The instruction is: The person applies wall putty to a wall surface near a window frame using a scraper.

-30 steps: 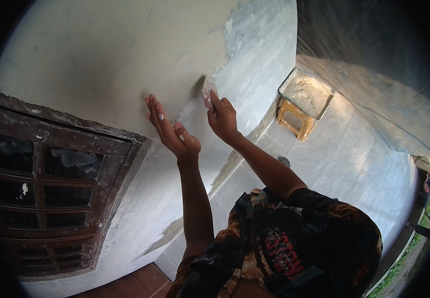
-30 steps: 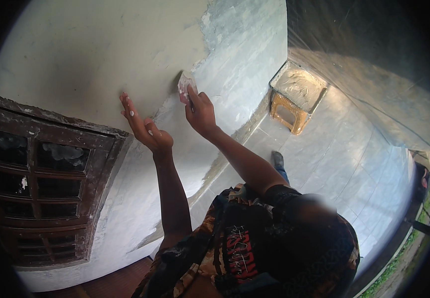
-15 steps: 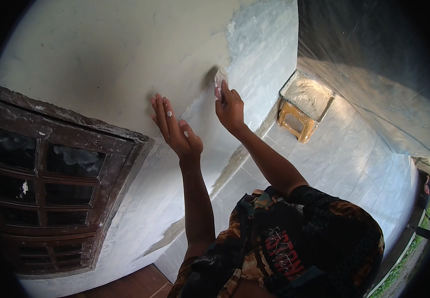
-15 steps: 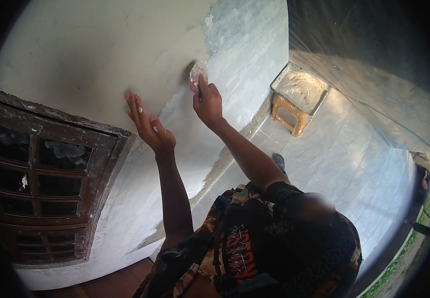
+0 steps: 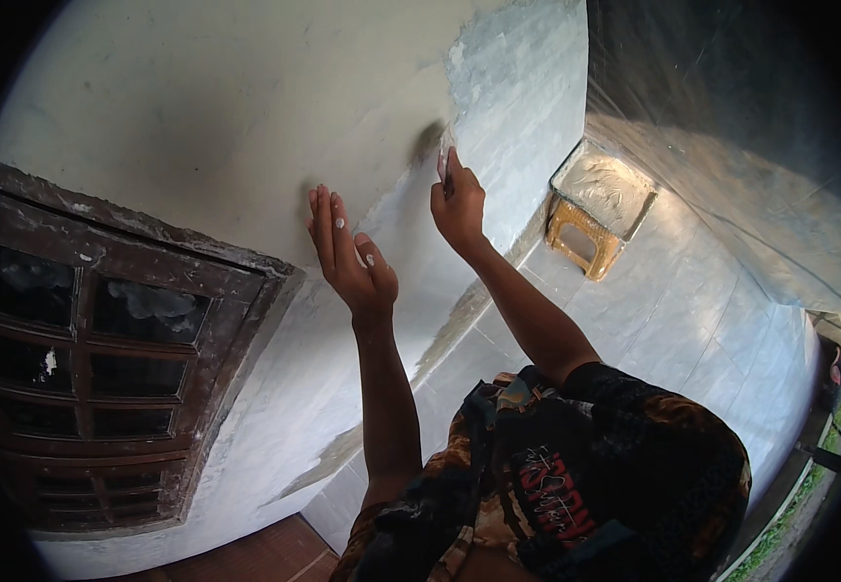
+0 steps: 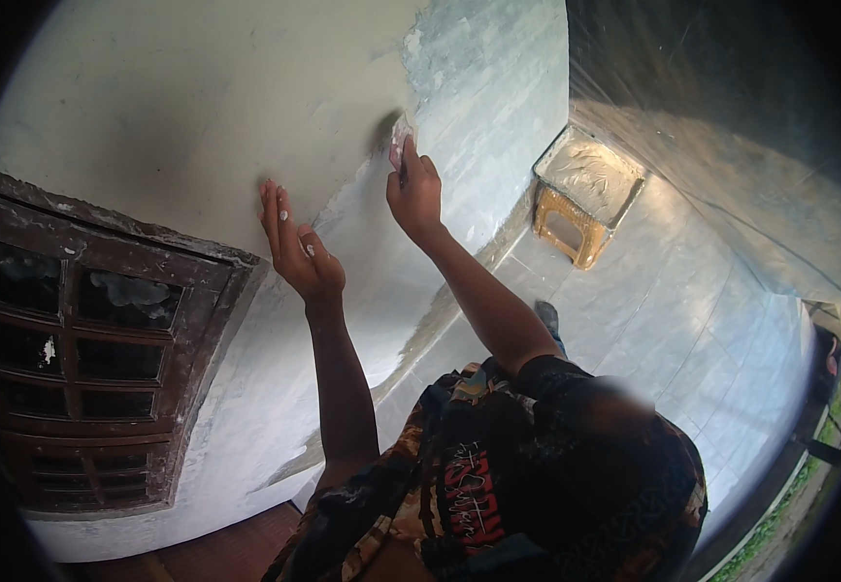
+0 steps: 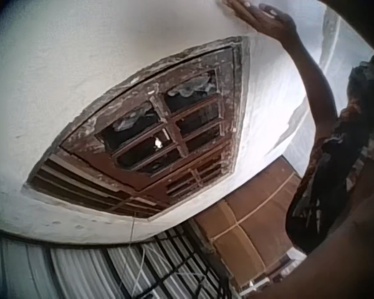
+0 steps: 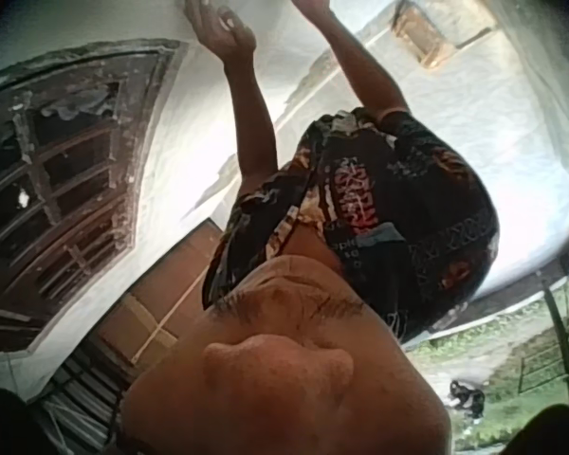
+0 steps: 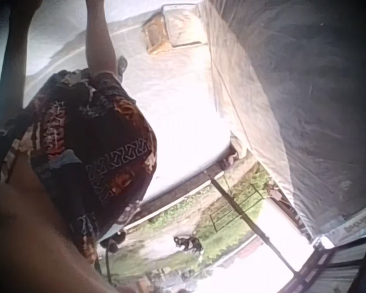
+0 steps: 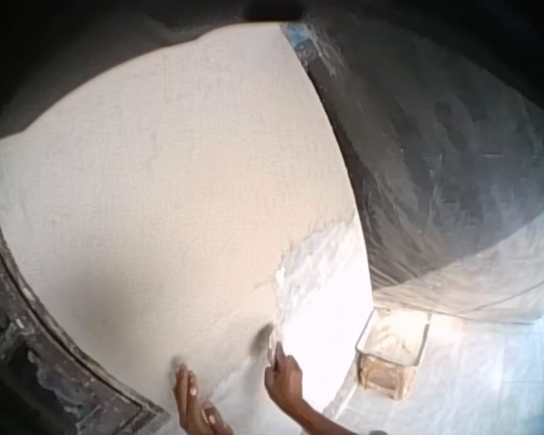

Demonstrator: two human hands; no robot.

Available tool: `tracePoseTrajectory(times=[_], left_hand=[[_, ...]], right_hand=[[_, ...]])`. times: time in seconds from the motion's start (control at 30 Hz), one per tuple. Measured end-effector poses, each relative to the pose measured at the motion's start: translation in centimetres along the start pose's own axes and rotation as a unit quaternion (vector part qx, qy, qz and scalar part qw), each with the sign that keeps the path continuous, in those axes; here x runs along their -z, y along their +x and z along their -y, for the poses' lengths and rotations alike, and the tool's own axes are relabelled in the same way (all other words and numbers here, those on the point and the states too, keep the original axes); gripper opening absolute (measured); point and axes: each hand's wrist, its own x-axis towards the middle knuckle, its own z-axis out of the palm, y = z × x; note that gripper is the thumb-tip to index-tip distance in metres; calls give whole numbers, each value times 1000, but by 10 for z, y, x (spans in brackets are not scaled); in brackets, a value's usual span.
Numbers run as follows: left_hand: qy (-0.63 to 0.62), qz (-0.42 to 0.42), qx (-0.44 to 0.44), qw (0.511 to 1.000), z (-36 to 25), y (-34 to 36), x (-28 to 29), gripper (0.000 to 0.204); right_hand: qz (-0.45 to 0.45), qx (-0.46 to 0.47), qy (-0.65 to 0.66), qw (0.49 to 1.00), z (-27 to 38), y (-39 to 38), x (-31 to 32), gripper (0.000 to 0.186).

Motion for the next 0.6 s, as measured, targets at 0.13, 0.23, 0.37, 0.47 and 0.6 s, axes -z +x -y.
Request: tracePoseTrajectory(times=[0.13,0.23,0.37,0.47,0.6], left_hand=[[-12,2,9,1000,-7,4,-7,54],[-15,-6,-3,1000,-7,3,-1,54],[-17,-20,-3,1000,0,1,9,54],[-28,-46,-2,999,0,0,22,53],[-40,-60,13,997,-3,-3,27,51]], right_hand=[[-15,20,-45,999,-21,35,-7,53],[49,2,-7,999,9,-16,-35,61],[136,-13,90,987,49,-80,-16,53],[165,-122,142,968,58,-78,9,32],[180,-316,441,820,37,-37,35,14]])
